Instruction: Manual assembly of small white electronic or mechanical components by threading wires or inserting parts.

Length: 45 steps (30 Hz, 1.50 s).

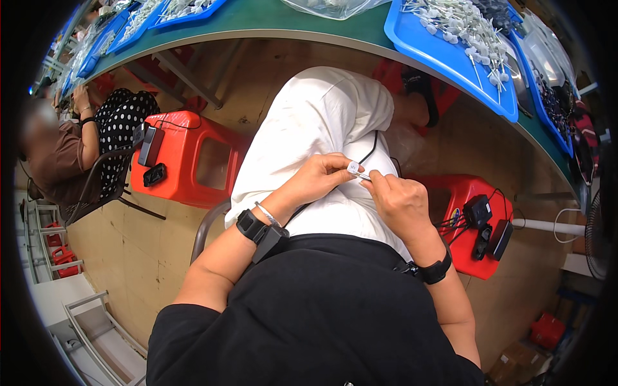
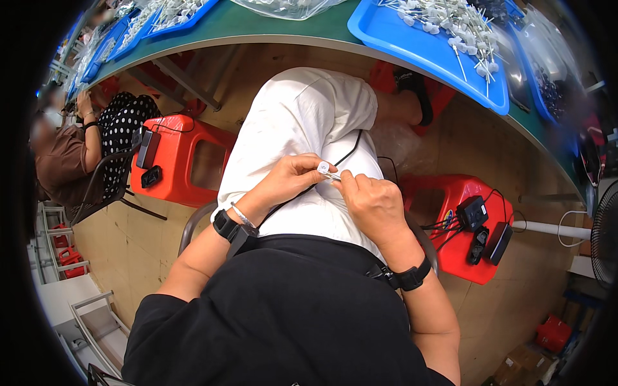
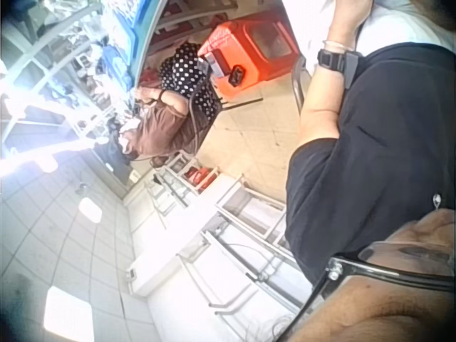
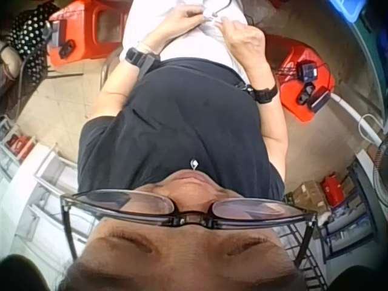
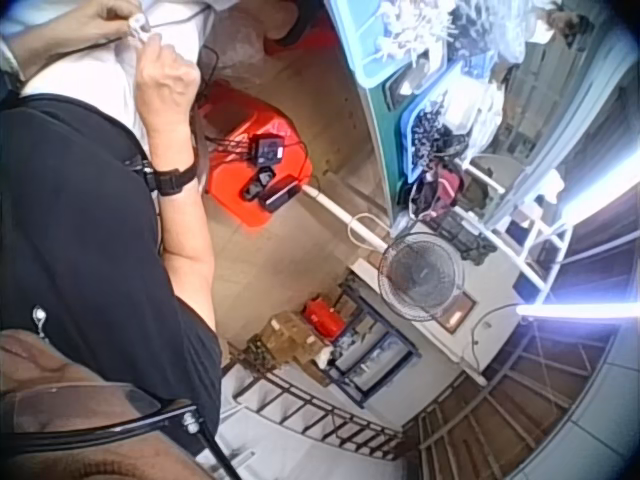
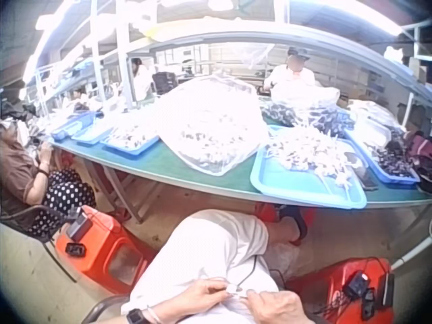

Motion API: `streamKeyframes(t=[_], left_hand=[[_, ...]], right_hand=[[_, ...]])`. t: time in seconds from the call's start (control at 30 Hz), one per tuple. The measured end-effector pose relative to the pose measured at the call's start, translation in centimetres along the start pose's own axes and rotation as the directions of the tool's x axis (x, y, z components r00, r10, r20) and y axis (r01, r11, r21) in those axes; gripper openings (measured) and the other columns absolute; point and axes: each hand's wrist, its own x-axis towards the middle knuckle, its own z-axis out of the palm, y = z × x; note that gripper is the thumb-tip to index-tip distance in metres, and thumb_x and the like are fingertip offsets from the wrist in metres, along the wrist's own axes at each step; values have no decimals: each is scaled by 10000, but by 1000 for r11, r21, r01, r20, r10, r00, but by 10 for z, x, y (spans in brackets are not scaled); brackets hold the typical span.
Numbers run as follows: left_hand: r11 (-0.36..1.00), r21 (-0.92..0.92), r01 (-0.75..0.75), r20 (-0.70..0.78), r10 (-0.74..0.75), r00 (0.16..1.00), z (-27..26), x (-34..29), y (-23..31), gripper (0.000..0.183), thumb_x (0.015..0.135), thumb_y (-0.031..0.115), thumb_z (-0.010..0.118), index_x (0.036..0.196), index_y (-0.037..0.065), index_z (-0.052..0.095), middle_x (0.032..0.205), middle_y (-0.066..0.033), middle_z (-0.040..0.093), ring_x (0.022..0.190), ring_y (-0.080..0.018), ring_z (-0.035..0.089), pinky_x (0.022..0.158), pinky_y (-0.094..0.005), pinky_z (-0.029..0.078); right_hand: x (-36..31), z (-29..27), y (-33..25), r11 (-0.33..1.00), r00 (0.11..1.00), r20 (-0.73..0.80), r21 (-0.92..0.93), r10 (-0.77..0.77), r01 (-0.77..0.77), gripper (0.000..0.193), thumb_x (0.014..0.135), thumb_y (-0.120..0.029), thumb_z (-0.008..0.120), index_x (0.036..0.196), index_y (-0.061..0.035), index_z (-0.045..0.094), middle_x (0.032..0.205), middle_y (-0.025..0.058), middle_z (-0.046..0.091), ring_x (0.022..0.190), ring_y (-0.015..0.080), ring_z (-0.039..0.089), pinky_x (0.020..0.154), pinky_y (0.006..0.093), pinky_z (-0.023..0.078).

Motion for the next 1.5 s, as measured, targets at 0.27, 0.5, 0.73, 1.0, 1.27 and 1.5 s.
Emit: streamKeyframes(t=[0.27, 0.5, 0.73, 1.0, 1.27, 1.5], left_hand=[[1000, 13, 10, 2, -10, 1000, 1, 0, -2, 171, 958, 98, 663, 1081, 10, 743, 935, -26, 661, 843, -82, 584, 764, -239, 463], [1000, -2, 0, -1, 0, 1000, 0, 0, 0, 177, 971, 114, 655, 1087, 11, 740, 961, -31, 663, 870, -84, 602, 782, -230, 475], [1000, 6, -25, -7, 25, 1000, -1, 0, 0, 178, 974, 120, 655, 1084, 9, 740, 969, -32, 672, 889, -91, 609, 798, -240, 485], [997, 51, -57, 0, 57, 998, 1, 0, -1, 171, 956, 118, 674, 1069, 11, 745, 942, -45, 684, 887, -108, 618, 801, -248, 485], [997, 70, -13, 1, 13, 1000, 3, 1, -6, 164, 956, 119, 675, 1052, 9, 750, 941, -49, 690, 889, -113, 623, 804, -255, 486], [999, -34, 3, -31, -4, 1000, -1, 1, -2, 194, 979, 150, 661, 1088, 10, 740, 998, -25, 664, 897, -83, 605, 796, -242, 487]], right_hand=[[-2, 1, -1, 997, 999, 9, -66, -35, 35, 231, 913, -284, 682, 912, -57, 640, 580, 8, 481, 474, 143, 547, 464, 293, 429], [4, -5, -4, 1000, 1000, -31, 20, 4, -3, 251, 883, -276, 719, 946, -40, 662, 593, 16, 496, 480, 145, 554, 457, 294, 430], [3, -3, -6, 990, 995, -37, 118, 88, -83, 210, 858, -239, 758, 961, -69, 689, 569, 36, 514, 442, 196, 520, 434, 323, 416], [1, 0, -6, 990, 997, 5, 112, 80, -80, 195, 878, -238, 740, 953, -72, 671, 569, 38, 504, 450, 190, 529, 437, 323, 418], [-3, 2, -8, 998, 999, 27, -55, 17, -16, 270, 916, -277, 674, 1030, -33, 677, 613, 16, 509, 507, 146, 576, 481, 297, 452], [3, 1, -3, 994, 999, -32, 105, 38, -34, 258, 877, -252, 726, 1037, -54, 683, 601, 19, 504, 498, 163, 570, 472, 308, 442]])
